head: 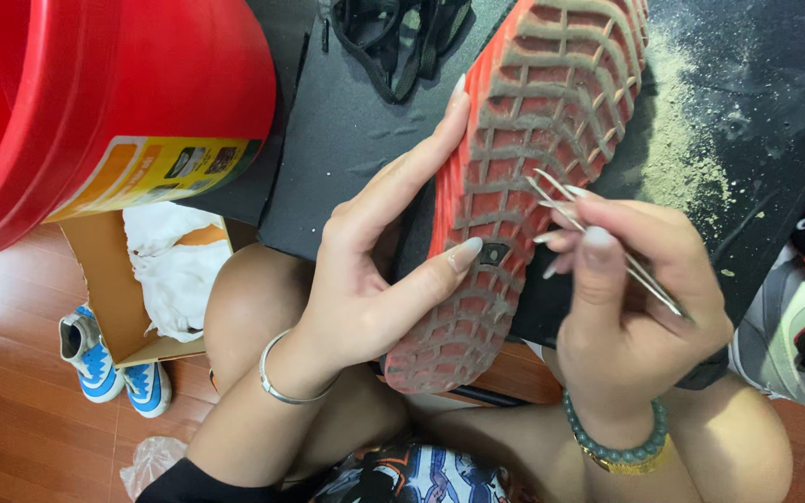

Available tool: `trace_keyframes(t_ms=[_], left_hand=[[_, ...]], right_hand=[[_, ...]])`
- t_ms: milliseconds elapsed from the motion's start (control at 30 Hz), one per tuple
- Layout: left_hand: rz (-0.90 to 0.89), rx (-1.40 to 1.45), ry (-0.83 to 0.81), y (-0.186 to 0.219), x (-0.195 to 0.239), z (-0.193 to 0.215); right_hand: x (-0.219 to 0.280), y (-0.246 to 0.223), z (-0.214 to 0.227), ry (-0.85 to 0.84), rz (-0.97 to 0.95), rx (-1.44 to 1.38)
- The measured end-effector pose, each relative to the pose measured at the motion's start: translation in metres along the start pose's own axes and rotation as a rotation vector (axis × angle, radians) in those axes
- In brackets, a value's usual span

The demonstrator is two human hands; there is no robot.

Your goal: The person scrubs the sole of a black and red sneaker using a toothbrush and a metal tool to remove dirt and debris. They alternate between brushing the tread and using the metal tool to pick out particles from the grooves.

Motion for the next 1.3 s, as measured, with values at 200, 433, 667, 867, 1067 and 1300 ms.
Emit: trace_keyframes(t_ms=[200, 433, 667, 867, 1067, 1300], left_hand=[[-0.021, -0.042, -0.002, 0.002, -0.001, -0.001], [-0.041, -0.047, -0.002, 0.002, -0.001, -0.002], [-0.056, -0.07, -0.005, 0.004, -0.001, -0.003], [-0.062, -0.06, -0.003, -0.002, 0.002, -0.003], [-0.1, -0.052, -0.002, -0.009, 0.007, -0.004], [-0.082, -0.06, 0.006, -0.007, 0.008, -0.003]], right_hand=[[-0.007, -0.008, 0.003, -0.109, 0.201, 0.218], [-0.004, -0.001, 0.003, -0.079, 0.206, 0.118], [-0.003, 0.0, 0.001, -0.072, 0.238, 0.13], [-0.015, 0.0, 0.001, 0.005, 0.192, 0.182], [-0.022, -0.005, 0.007, -0.004, 0.143, 0.206], [-0.018, -0.008, 0.013, -0.066, 0.27, 0.368]])
Point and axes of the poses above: each hand's wrist, its own x-axis away from the middle knuckle, its own z-axis out of the back of the hand, y = z × x, the point moved 3 cm from there along -x, towards the middle knuckle, and after that the axes turned 4 degrees about z, right-handed, at the moved point
